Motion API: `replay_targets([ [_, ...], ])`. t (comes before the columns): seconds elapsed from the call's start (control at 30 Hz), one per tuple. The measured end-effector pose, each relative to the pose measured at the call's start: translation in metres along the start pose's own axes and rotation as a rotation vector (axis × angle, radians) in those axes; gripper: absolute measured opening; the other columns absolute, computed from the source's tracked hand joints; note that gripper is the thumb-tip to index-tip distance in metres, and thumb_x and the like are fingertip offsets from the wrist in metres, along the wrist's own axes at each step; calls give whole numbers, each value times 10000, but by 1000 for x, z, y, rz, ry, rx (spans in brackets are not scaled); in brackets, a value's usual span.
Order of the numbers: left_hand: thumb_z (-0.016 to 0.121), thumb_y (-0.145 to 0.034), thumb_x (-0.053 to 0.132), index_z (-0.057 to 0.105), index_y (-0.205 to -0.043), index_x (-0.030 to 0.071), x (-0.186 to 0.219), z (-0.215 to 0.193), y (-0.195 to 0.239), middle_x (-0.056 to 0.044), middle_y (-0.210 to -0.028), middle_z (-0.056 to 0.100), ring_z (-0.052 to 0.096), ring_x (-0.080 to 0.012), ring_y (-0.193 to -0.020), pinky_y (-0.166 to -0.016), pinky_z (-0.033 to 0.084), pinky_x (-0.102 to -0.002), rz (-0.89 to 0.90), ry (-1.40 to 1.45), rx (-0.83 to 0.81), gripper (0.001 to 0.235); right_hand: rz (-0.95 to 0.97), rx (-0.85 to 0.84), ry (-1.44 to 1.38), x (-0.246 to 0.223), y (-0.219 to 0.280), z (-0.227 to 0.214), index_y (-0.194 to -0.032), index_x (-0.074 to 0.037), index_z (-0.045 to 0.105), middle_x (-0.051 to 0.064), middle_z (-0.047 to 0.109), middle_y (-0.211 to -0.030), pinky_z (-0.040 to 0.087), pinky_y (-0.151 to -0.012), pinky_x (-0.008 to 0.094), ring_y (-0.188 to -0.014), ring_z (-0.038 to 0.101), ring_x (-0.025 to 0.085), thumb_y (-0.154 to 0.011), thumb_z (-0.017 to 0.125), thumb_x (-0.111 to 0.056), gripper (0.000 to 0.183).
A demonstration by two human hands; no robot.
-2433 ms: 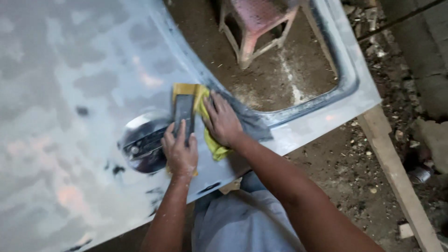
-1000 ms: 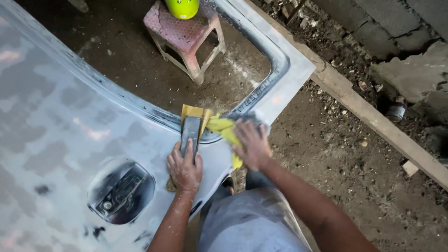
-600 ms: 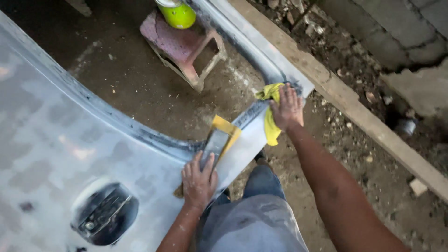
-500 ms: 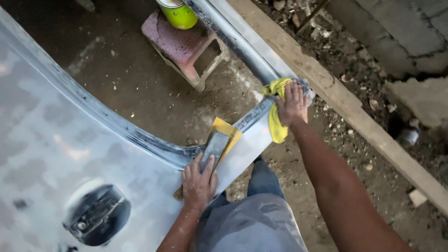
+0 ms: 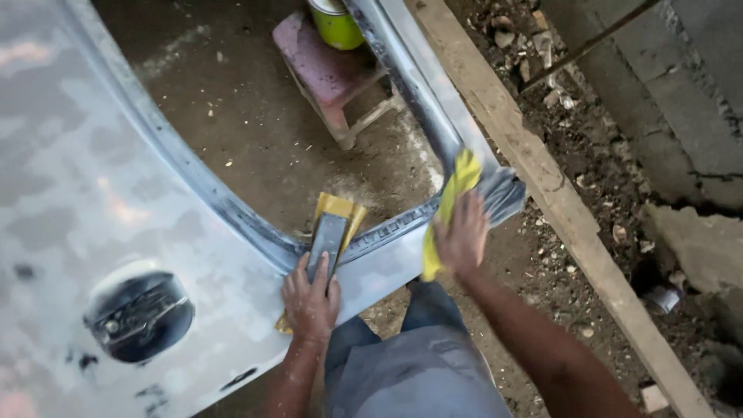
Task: The person scrubs a large, flat metal car part with a yellow sponge and a yellow cloth, repeatedly rinsing the sponge in a white bucket of water. The person wipes the surface and edges of the part, occasionally dipping the sponge into the bucket to clean it before resuming scrubbing.
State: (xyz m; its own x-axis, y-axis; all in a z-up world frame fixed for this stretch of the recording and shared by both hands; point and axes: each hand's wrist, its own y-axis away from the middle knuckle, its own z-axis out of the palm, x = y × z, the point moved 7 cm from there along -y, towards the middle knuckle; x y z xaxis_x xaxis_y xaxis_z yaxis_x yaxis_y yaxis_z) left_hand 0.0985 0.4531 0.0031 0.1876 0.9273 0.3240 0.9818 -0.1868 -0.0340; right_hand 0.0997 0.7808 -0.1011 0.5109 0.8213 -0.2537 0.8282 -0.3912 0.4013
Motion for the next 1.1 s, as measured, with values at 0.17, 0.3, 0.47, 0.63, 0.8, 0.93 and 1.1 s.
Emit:
replay_targets([
  [0.17, 720, -810, 226, 661, -1356, 198, -15, -13, 2, -162, -1386, 566, 549, -401, -1166, -957, 448, -545, 31, 23, 45, 550, -282, 15, -55, -97, 81, 9, -1586, 69, 121, 274, 32, -1683, 4, -1221, 555, -1551, 14, 405, -1025, 367, -551, 871],
  [0.3, 718, -830, 231, 656, -1355, 195, -31, -20, 7, -162, -1418, 559, 545, -398, -1160, -968, 452, -542, 76, 36, 39, 530, -448, -135, 7, -174, 123, 27, -1574, 49, 167, 281, 69, -1657, 34, -1215, 542, -1539, 31, 418, -1013, 403, -545, 851],
  [0.47, 725, -813, 239, 643, -1379, 190, -54, -26, 11, -175, -1406, 550, 538, -403, -1192, -976, 443, -543, 155, 57, 33, 574, -579, -218, 101, -217, 158, 60, -1592, 22, 209, 244, 152, -1678, 62, -1258, 521, -1570, 76, 383, -1021, 394, -500, 795],
  [0.63, 706, -823, 233, 636, -1384, 180, -70, -32, 17, -181, -1401, 547, 524, -413, -1196, -990, 430, -550, 242, 101, -35, 568, -597, -209, -3, -184, 153, 29, -1589, -138, 258, 134, 194, -1693, 3, -1234, 551, -1555, 115, 312, -1003, 437, -545, 736],
  [0.8, 688, -869, 250, 632, -1383, 154, -54, -29, 25, -193, -1407, 530, 523, -400, -1200, -1012, 415, -567, 387, 110, -114, 526, -146, -104, -52, -67, 86, 32, -1640, -150, 77, 86, 10, -1713, -53, -1240, 508, -1566, -4, 272, -993, 279, -621, 826],
  [0.93, 687, -851, 252, 648, -1366, 172, -35, -13, 23, -179, -1417, 531, 520, -400, -1192, -1004, 416, -555, 401, 96, -141, 522, -21, -111, 15, -13, 47, 14, -1638, -148, -18, 94, -91, -1716, -61, -1232, 500, -1566, -85, 291, -1010, 205, -648, 834],
  [1.1, 699, -844, 266, 635, -1368, 175, 12, 10, 17, -183, -1401, 528, 534, -391, -1161, -934, 431, -550, 452, 114, -199, 536, 59, -27, -76, 25, 14, -3, -1647, -173, 53, 78, -56, -1722, -28, -1256, 488, -1578, -56, 286, -1002, 240, -647, 822],
])
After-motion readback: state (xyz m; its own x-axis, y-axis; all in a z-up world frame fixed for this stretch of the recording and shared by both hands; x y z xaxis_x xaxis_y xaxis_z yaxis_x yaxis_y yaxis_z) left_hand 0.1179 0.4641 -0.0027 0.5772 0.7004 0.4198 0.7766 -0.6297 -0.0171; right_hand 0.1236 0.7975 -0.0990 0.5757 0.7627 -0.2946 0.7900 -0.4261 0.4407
